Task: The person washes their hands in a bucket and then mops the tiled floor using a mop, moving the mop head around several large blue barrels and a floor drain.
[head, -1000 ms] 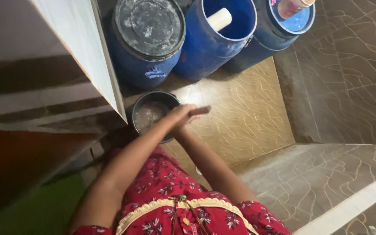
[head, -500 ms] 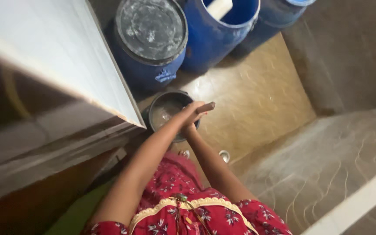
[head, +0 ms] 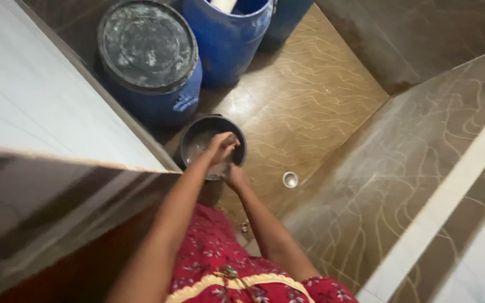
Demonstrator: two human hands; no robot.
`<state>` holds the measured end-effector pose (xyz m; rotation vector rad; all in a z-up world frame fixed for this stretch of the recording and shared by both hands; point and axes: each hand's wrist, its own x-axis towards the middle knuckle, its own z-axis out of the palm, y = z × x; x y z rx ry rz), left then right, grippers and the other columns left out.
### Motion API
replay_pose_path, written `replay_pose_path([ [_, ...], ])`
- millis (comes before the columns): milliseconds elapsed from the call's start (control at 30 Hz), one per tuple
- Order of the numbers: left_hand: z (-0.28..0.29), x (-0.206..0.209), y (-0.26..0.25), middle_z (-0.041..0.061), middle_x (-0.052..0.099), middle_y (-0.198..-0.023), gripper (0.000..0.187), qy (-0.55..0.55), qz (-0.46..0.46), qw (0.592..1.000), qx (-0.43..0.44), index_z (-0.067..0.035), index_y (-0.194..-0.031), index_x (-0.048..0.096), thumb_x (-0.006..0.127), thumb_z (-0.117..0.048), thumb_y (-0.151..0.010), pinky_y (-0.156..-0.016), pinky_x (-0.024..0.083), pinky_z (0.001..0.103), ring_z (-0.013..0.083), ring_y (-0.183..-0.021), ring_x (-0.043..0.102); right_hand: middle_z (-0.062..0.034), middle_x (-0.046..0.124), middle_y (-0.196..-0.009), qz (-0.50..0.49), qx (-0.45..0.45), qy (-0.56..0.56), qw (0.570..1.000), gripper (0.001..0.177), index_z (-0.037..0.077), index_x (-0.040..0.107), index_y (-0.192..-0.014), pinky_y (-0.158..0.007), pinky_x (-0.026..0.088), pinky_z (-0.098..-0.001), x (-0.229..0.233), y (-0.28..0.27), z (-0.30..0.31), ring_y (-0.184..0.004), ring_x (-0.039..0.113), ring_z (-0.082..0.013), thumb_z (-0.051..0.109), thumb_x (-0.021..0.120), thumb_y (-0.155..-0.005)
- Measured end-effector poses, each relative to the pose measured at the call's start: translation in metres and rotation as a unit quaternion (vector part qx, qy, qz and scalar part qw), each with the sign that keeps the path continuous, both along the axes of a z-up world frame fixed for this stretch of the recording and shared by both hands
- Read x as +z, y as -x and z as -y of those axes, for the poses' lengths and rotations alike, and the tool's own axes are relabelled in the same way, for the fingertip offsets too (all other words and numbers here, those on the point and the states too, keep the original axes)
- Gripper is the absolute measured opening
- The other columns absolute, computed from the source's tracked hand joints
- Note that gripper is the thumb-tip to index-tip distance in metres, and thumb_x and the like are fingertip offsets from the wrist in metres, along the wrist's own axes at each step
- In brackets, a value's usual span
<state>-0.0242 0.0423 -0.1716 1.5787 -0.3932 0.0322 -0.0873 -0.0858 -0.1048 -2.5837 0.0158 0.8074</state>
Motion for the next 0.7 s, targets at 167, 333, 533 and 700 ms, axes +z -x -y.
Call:
replay_pose_path([
  [167,0.007,0.033,0.024,0.008,0.073,-0.092,0.021,-0.111,-0.053,0.992,0.004,-0.01,-0.097,0.072,0.063,0.001,-0.083,-0.078,0.055,0.03,0.0141,-0.087,0.068,-0.0193,0.074,-0.114,0.277,0.08,-0.271,0.918,0.029,0.008,0.069,-0.114,-0.091,0.057,-0.0435,-0.046,-0.023,0.014,-0.108,0.071,-0.0382,0.024,0.066,-0.089],
  [333,0.028,0.073,0.048,0.011,0.075,-0.097,0.013,-0.08,-0.044,0.99,0.11,-0.007,-0.104,0.069,0.071,-0.014,-0.094,-0.081,0.055,0.032,0.0175,-0.09,0.071,-0.0266,0.069,-0.109,0.239,-0.01,-0.259,0.936,0.04,0.001,0.063,-0.118,-0.085,0.052,-0.0493,-0.048,-0.021,0.019,-0.105,0.065,-0.0461,0.026,0.069,-0.088],
  [533,0.034,0.269,0.016,0.015,0.071,-0.082,0.027,-0.121,-0.074,0.986,0.086,-0.005,-0.114,0.068,0.072,-0.022,-0.094,-0.066,0.055,0.038,0.0197,-0.065,0.07,-0.0249,0.072,-0.1,0.16,-0.146,-0.367,0.905,0.033,0.003,0.063,-0.114,-0.079,0.056,-0.0509,0.017,-0.055,0.015,-0.098,0.068,-0.0437,0.028,0.059,-0.093],
  [700,0.018,0.386,0.034,0.008,0.069,-0.08,0.028,-0.035,-0.076,0.988,0.133,-0.003,-0.116,0.062,0.069,-0.018,-0.093,-0.056,0.055,0.032,0.0142,-0.058,0.067,-0.0245,0.075,-0.098,0.241,-0.015,-0.18,0.953,0.029,0.002,0.069,-0.111,-0.082,0.056,-0.0509,0.136,-0.043,-0.002,-0.097,0.072,-0.0432,0.02,0.061,-0.089],
])
